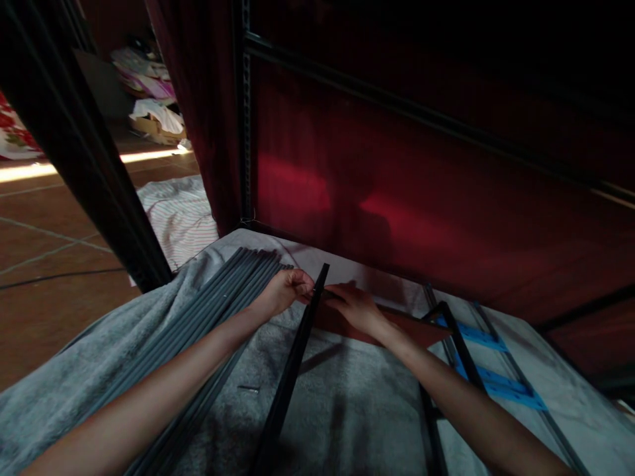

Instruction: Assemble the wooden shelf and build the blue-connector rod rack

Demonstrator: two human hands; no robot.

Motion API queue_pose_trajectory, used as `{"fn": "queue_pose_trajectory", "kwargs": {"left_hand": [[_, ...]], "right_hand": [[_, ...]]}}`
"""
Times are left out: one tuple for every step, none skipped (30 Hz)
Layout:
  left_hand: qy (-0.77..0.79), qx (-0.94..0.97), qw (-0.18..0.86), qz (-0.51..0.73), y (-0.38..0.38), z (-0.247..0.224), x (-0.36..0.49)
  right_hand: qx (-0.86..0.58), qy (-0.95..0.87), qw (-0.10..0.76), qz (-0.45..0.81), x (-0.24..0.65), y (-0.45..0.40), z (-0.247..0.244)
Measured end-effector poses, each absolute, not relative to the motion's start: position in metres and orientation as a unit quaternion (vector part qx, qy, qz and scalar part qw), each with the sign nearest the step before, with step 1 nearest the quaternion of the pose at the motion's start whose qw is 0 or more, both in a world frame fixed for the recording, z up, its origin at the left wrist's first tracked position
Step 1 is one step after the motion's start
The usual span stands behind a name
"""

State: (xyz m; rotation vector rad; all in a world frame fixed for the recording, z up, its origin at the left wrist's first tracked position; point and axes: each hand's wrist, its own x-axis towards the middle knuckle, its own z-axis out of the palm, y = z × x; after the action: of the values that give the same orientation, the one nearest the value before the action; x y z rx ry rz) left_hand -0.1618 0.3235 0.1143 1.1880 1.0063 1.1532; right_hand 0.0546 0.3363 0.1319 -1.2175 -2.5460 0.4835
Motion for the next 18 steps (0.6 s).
{"fn": "queue_pose_trajectory", "kwargs": {"left_hand": [[0.426,0.506,0.57,0.488,0.323,0.115,-0.161],[0.425,0.51,0.569,0.486,0.323,0.115,-0.16],[0.425,0.516,0.564,0.485,0.323,0.114,-0.16],[0.424,0.522,0.559,0.485,0.323,0.114,-0.159],[0.423,0.525,0.556,0.486,0.323,0.114,-0.158],[0.42,0.524,0.557,0.488,0.323,0.113,-0.157],[0.418,0.52,0.561,0.49,0.324,0.112,-0.155],[0.415,0.516,0.563,0.494,0.323,0.111,-0.154],[0.412,0.515,0.564,0.497,0.323,0.11,-0.153],[0.412,0.516,0.56,0.5,0.323,0.11,-0.152],[0.414,0.522,0.551,0.503,0.322,0.109,-0.152],[0.419,0.532,0.538,0.502,0.32,0.109,-0.151],[0.426,0.546,0.522,0.498,0.319,0.109,-0.152],[0.431,0.56,0.51,0.491,0.317,0.109,-0.152],[0.434,0.572,0.502,0.483,0.316,0.11,-0.152],[0.435,0.578,0.499,0.477,0.314,0.11,-0.153],[0.433,0.583,0.5,0.472,0.313,0.111,-0.153],[0.433,0.585,0.499,0.471,0.312,0.112,-0.153]], "right_hand": [[-0.421,-0.881,0.137,0.167,0.055,0.337,0.132],[-0.42,-0.882,0.136,0.167,0.055,0.337,0.132],[-0.418,-0.882,0.135,0.169,0.055,0.337,0.132],[-0.417,-0.882,0.135,0.171,0.055,0.337,0.132],[-0.416,-0.882,0.137,0.173,0.055,0.338,0.132],[-0.415,-0.882,0.139,0.176,0.055,0.338,0.132],[-0.415,-0.881,0.14,0.178,0.055,0.338,0.132],[-0.415,-0.88,0.14,0.18,0.055,0.338,0.133],[-0.416,-0.88,0.14,0.182,0.055,0.338,0.133],[-0.417,-0.879,0.14,0.184,0.054,0.338,0.134],[-0.418,-0.878,0.142,0.185,0.053,0.338,0.135],[-0.42,-0.877,0.143,0.187,0.053,0.338,0.136],[-0.422,-0.875,0.146,0.187,0.052,0.337,0.136],[-0.424,-0.873,0.147,0.188,0.051,0.337,0.137],[-0.427,-0.872,0.148,0.188,0.05,0.336,0.138],[-0.428,-0.872,0.146,0.187,0.05,0.336,0.138],[-0.428,-0.872,0.145,0.186,0.049,0.336,0.139],[-0.428,-0.873,0.145,0.185,0.049,0.335,0.139]]}}
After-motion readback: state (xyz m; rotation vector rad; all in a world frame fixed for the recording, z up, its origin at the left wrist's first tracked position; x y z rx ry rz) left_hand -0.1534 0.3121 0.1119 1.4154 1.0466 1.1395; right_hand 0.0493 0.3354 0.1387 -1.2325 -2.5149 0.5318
